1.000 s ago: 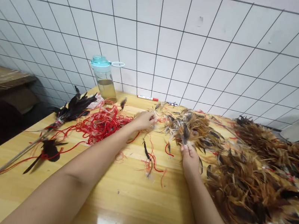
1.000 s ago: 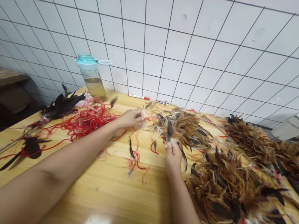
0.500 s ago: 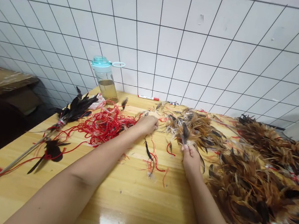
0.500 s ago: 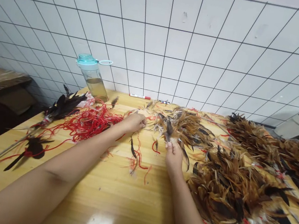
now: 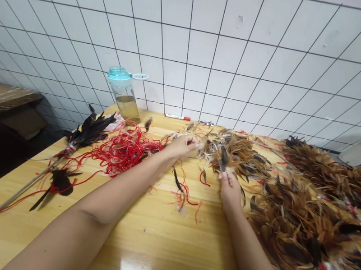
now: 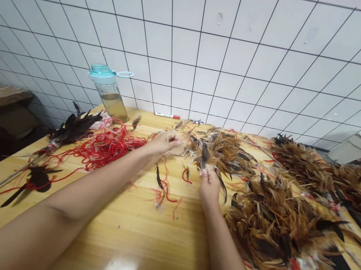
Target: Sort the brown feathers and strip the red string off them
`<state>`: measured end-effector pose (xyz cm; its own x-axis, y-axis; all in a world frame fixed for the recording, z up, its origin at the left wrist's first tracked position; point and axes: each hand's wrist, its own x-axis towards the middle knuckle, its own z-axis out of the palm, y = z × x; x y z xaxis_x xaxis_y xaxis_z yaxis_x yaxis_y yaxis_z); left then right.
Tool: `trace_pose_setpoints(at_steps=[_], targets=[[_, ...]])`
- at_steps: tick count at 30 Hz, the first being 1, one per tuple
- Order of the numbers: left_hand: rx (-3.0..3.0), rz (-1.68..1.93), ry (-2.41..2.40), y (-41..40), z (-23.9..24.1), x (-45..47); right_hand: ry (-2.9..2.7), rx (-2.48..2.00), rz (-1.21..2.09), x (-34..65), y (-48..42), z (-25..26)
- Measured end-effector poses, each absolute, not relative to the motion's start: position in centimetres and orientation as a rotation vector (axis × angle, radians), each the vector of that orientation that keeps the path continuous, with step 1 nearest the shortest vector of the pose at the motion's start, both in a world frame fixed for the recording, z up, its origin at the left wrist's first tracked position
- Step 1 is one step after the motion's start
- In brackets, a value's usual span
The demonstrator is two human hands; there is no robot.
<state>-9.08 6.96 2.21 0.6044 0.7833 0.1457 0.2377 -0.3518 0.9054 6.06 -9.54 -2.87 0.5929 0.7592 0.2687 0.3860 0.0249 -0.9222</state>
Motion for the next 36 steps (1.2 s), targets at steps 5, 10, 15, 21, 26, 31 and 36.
trace_pose_setpoints(at_steps=[5, 10, 15, 21, 26, 31, 36], targets=[[1.311, 0.466, 0.535, 3.3, 1.7, -7.2, -0.932, -1.563, 0.384, 6.2, -9.3, -3.3], [1.198, 0.407, 0.504, 0.9, 0.8, -6.2, -0.954, -1.562, 0.368, 6.2, -9.2, -3.5], [1.137, 0.416, 0.498, 0.3, 0.6, -5.9, -1.037, -1.555, 0.333, 6.1, -9.1, -3.5], [1.12, 0.373, 0.484, -0.1, 0.5, -5.8, -1.116, -1.583, 0.279, 6.1, -9.0, -3.9], [1.086, 0.387, 0.497, -0.3, 0.6, -5.8, -1.075, -1.569, 0.293, 6.2, -9.0, -4.0], [1.063, 0.426, 0.481, -0.5, 0.6, -5.7, -1.069, -1.531, 0.375, 6.2, -9.1, -3.8], [1.05, 0.498, 0.479, -0.5, 0.4, -5.6, -1.006, -1.465, 0.473, 6.0, -9.0, -3.7]])
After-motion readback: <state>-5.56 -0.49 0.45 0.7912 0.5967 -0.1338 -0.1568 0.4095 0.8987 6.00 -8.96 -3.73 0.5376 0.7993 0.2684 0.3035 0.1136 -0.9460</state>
